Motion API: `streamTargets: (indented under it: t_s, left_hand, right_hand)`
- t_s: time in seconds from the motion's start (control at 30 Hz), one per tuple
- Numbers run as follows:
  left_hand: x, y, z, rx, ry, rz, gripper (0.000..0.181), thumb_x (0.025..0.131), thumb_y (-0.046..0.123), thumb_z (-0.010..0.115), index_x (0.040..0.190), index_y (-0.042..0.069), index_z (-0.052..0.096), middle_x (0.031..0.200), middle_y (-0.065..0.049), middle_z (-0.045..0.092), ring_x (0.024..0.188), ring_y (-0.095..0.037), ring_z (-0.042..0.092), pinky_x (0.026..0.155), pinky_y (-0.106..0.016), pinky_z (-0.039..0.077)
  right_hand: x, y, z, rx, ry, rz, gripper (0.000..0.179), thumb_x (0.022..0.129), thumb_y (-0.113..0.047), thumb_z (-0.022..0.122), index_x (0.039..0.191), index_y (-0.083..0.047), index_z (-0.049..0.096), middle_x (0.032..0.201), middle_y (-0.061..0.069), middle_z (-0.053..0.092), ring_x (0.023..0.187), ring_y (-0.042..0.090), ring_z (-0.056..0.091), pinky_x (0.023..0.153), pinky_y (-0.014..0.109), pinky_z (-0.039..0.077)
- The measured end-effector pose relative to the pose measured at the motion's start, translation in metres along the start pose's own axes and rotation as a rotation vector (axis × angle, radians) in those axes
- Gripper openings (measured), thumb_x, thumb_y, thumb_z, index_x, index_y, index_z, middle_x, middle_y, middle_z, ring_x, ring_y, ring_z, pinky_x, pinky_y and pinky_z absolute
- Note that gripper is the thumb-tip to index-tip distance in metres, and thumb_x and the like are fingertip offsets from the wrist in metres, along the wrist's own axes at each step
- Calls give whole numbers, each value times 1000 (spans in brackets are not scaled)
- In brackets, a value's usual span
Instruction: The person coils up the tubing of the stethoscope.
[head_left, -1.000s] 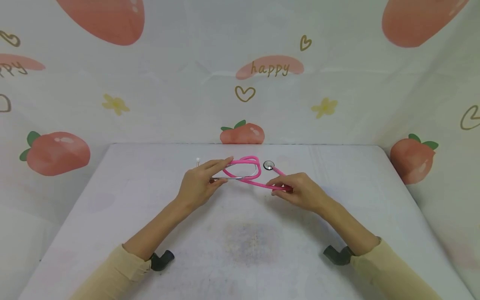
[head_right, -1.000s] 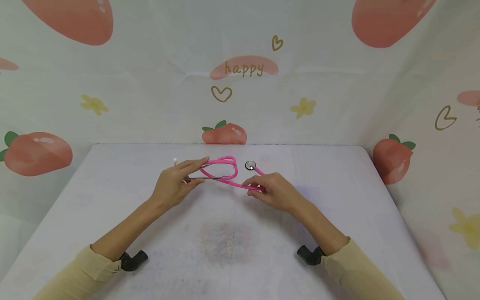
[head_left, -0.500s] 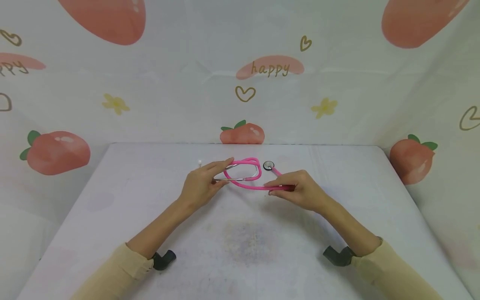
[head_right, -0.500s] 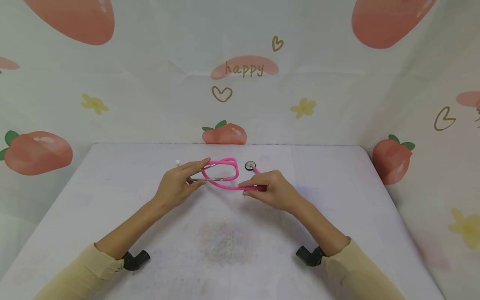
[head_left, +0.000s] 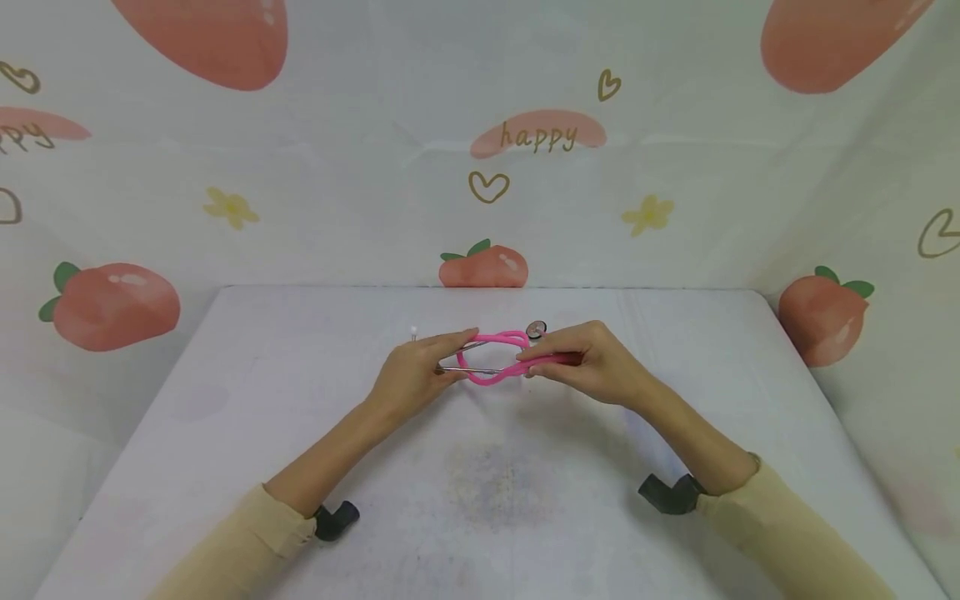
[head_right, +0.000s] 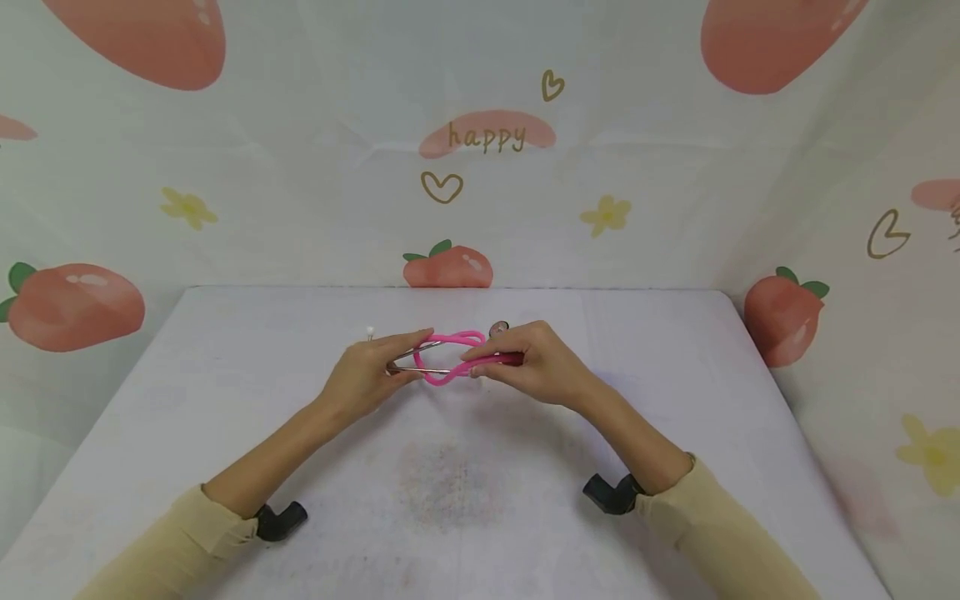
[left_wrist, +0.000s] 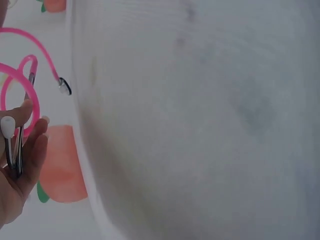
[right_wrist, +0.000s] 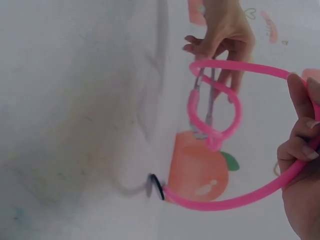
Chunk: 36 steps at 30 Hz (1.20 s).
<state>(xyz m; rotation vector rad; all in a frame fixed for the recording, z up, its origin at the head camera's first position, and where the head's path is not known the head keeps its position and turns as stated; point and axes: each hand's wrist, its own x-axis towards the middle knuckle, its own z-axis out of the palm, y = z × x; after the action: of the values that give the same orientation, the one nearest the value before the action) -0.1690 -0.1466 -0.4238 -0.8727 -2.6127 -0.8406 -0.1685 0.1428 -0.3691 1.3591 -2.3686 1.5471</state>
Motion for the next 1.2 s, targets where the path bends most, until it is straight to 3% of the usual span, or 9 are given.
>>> streamTargets:
  t_s: [0.13,0.27,0.47,0.67,0.83,1.0,1.2]
  left_hand:
    - [-1,1,3,15,-9,4,69,75,17,88,139,20,61,127,1,68,91,-16,73,72,-25,58]
    - [-2,3,4,16,-6,10,71,74,17,90,138,17,60,127,-1,68,88,-17,73,72,-26,58]
    - [-5,6,5,36,-70,-14,70,75,21,89,138,18,60,124,-1,69,80,-15,72,72,-25,58]
    - [-5,10,5,44,-105,-28,67,76,23,88,137,20,61,118,1,72,77,-12,72,73,-23,57]
    - [-7,14,7,31,-98,47,68,77,22,88,139,18,60,120,0,71,83,-12,73,74,-22,57]
    - [-9,21,6,0,-41,156,67,75,18,88,136,16,62,116,-1,72,81,-13,74,72,-22,57]
    - [-10,28,2,-26,18,275,66,74,15,89,134,13,62,112,-3,74,79,-13,74,68,-18,56]
  right_hand:
    - [8,-4,-1,4,4,-13,27,80,8,78,105,-1,77,85,4,74,55,10,52,48,20,43]
    - [14,-5,-4,10,7,-13,27,80,7,78,105,-2,77,85,1,73,55,11,51,50,21,46]
    - [20,-6,-8,73,-20,18,27,84,5,75,110,-1,75,98,5,75,72,21,68,61,25,56]
    - [27,-5,-11,25,-27,26,28,87,4,72,115,0,73,101,4,75,72,13,65,61,21,53]
    - [33,-3,-13,7,2,85,26,90,-2,72,116,-4,74,95,0,76,58,12,53,52,21,43]
    - [38,2,-15,52,50,138,23,91,-1,69,114,-2,74,87,3,75,65,16,65,61,25,55]
    - [43,8,-19,95,94,120,22,90,1,70,112,0,73,86,6,74,75,19,70,65,29,58]
